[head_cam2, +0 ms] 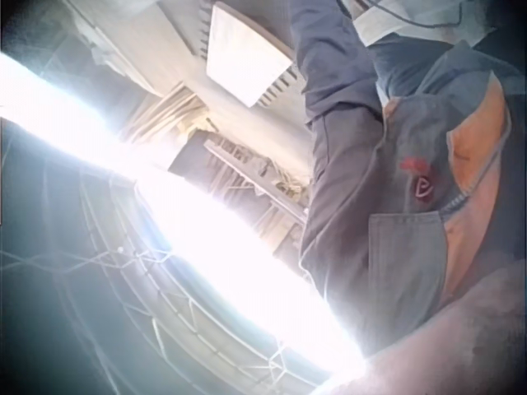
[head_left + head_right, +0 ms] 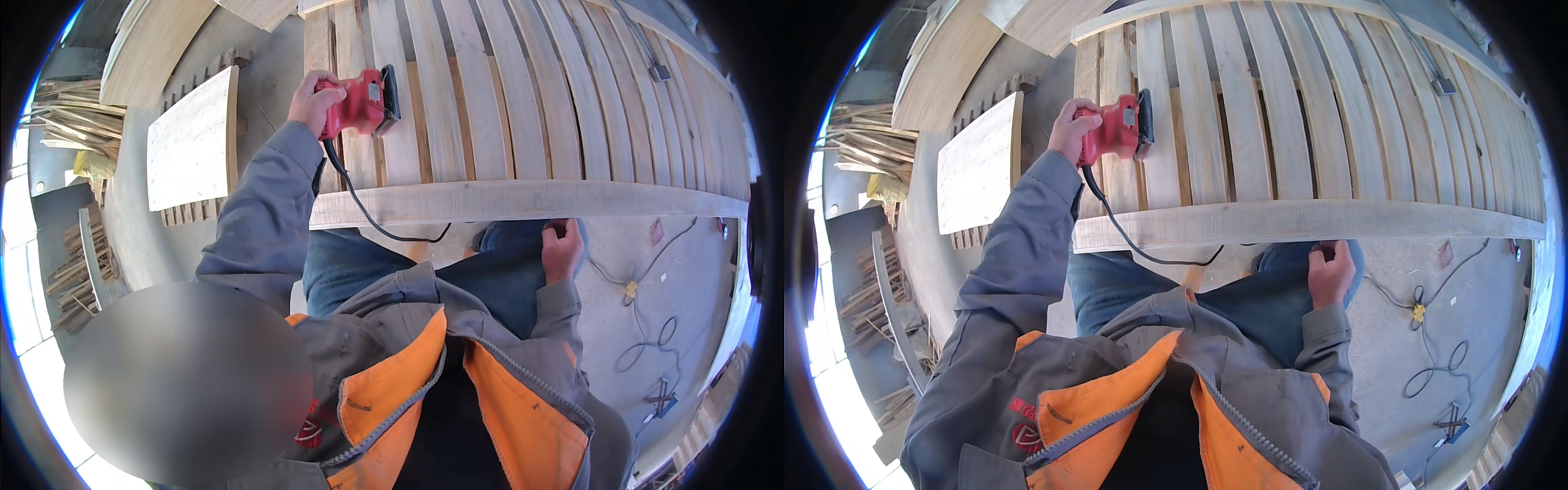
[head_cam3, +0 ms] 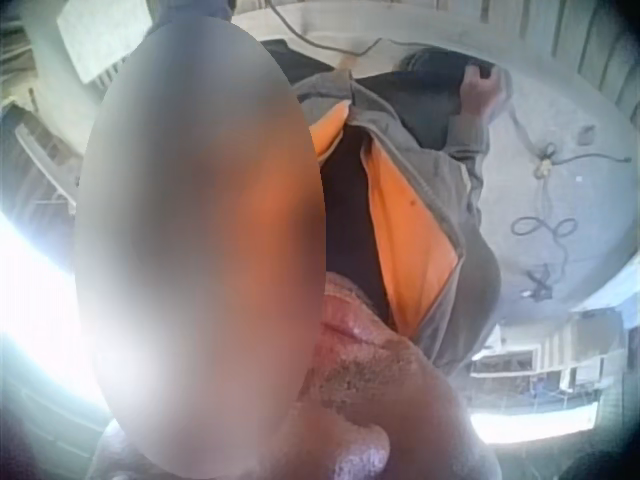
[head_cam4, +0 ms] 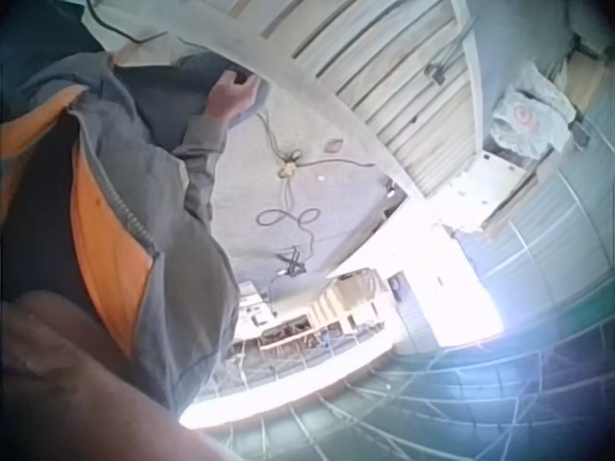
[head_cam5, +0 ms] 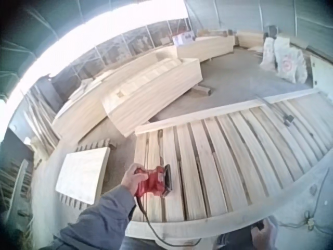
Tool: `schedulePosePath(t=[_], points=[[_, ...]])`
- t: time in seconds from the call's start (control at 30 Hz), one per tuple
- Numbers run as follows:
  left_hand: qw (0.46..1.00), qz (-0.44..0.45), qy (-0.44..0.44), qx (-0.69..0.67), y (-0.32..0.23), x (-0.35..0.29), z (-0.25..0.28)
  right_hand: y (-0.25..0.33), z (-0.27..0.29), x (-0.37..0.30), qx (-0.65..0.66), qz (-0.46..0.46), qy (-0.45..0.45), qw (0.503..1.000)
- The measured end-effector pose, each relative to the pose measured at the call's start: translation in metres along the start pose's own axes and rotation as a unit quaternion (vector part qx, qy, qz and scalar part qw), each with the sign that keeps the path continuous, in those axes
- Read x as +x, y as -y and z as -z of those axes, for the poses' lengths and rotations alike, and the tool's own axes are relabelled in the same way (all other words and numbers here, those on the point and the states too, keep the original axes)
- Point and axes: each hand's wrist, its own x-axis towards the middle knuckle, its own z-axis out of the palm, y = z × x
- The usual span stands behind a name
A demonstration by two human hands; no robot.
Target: The person uses a red electric sander to smooth the surface of a wooden slatted structure. They move the sander back and forth along the slats, occasionally adjusting their grip and position to reach different areas.
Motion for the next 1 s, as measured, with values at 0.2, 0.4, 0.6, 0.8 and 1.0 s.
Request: schedulePosePath(t=[0.2, 0.4, 0.6, 0.8, 1.0], points=[[1.0, -0.001, 0.002, -0.009, 0.007, -0.049, -0.004, -0.005, -0.002, -0.002, -0.008, 0.016, 0.003, 1.0], [1.0, 0.0, -0.001, 0.001, 0.014, -0.081, -0.008, -0.011, -0.004, -0.002, -0.03, 0.029, -0.002, 0.999], [1.0, 0.003, -0.004, 0.001, 0.019, -0.1, -0.005, -0.006, -0.005, -0.002, -0.027, 0.039, 0.003, 0.999], [1.0, -0.003, -0.013, -0.008, 0.015, -0.1, -0.012, -0.008, -0.003, -0.003, -0.025, 0.023, 0.004, 0.999], [0.999, -0.023, -0.034, -0.023, 0.018, -0.066, -0.009, -0.001, -0.003, -0.007, -0.02, 0.016, 0.013, 1.0]])
